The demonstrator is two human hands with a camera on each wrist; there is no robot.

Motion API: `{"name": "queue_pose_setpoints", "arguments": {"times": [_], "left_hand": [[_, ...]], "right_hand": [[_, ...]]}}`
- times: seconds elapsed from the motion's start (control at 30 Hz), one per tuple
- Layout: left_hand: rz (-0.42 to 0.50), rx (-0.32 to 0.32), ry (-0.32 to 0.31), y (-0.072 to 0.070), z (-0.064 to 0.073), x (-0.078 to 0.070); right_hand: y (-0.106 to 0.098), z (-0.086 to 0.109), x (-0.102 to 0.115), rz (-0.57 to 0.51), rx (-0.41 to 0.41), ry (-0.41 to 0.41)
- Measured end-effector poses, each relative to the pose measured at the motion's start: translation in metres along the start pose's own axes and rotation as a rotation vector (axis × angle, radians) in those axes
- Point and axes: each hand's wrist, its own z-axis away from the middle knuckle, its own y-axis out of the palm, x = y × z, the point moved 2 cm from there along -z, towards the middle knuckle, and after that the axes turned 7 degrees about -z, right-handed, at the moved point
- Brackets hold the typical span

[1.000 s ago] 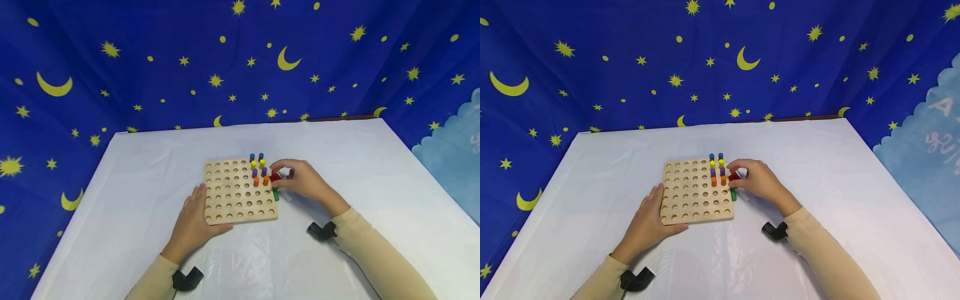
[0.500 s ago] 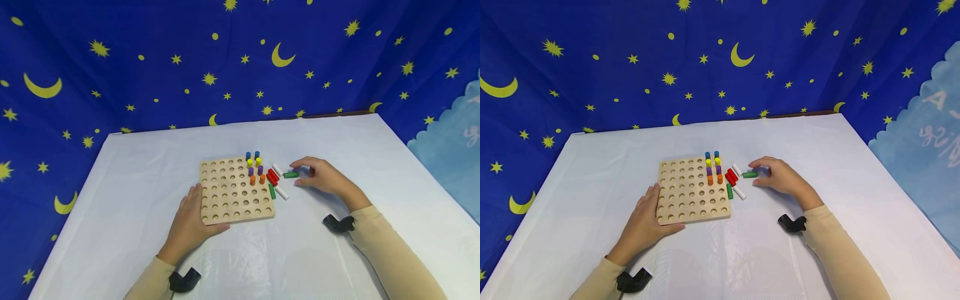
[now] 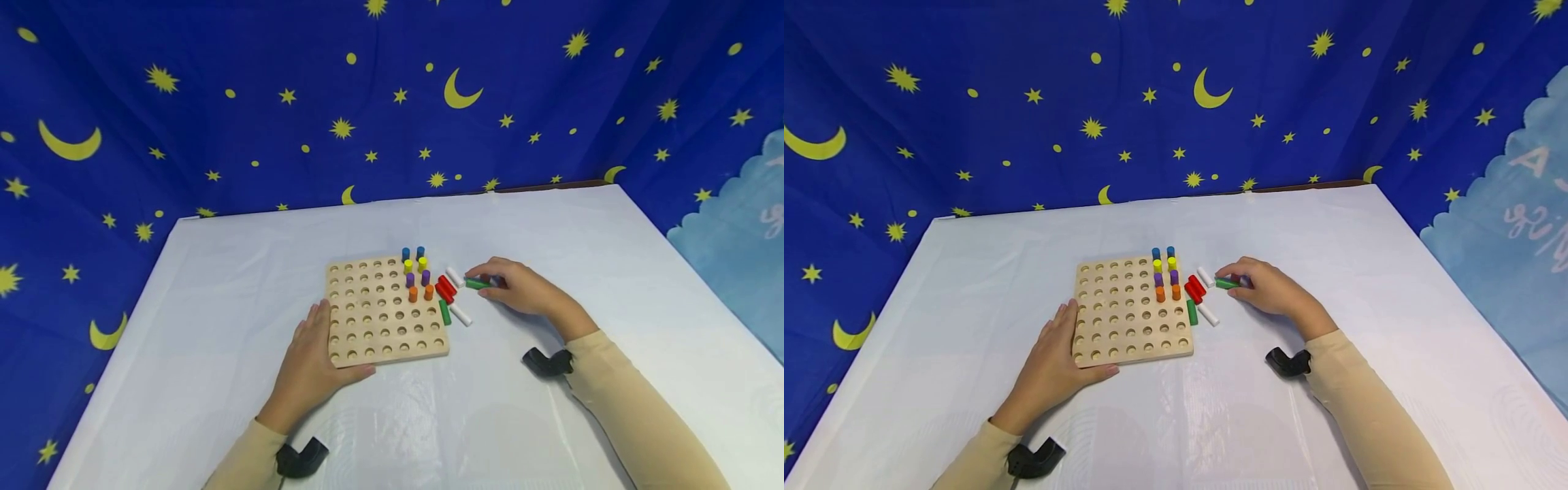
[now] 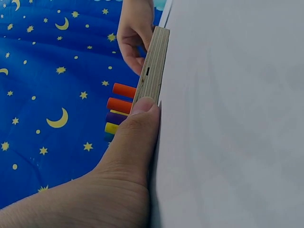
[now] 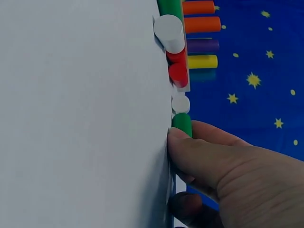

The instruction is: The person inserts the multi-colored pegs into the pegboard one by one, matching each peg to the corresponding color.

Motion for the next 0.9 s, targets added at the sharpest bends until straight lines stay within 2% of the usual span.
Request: {"name": "queue_pose_setpoints", "arguments": {"times": [0.2,0.4,0.67,0.9], "left_hand": [[0.006,-0.006,0.004,0.001,0.001,0.001],[0.002,-0.01,0.003,0.002,0.0,0.001],[0.005,-0.011,0.005,0.0,0.0,0.001],[0.003,-0.009,0.006,0.0,0.0,0.001]], "right_hand": [[0.002,0.002,0.0,0.04,0.031,0.013],[0.002,0.001,-0.001,0.032,0.017,0.014],[0.001,0.0,0.002,-0.092,-0.026,-0.022],[0.006,0.001,0.02,-0.237,-0.033,-0.075]]}}
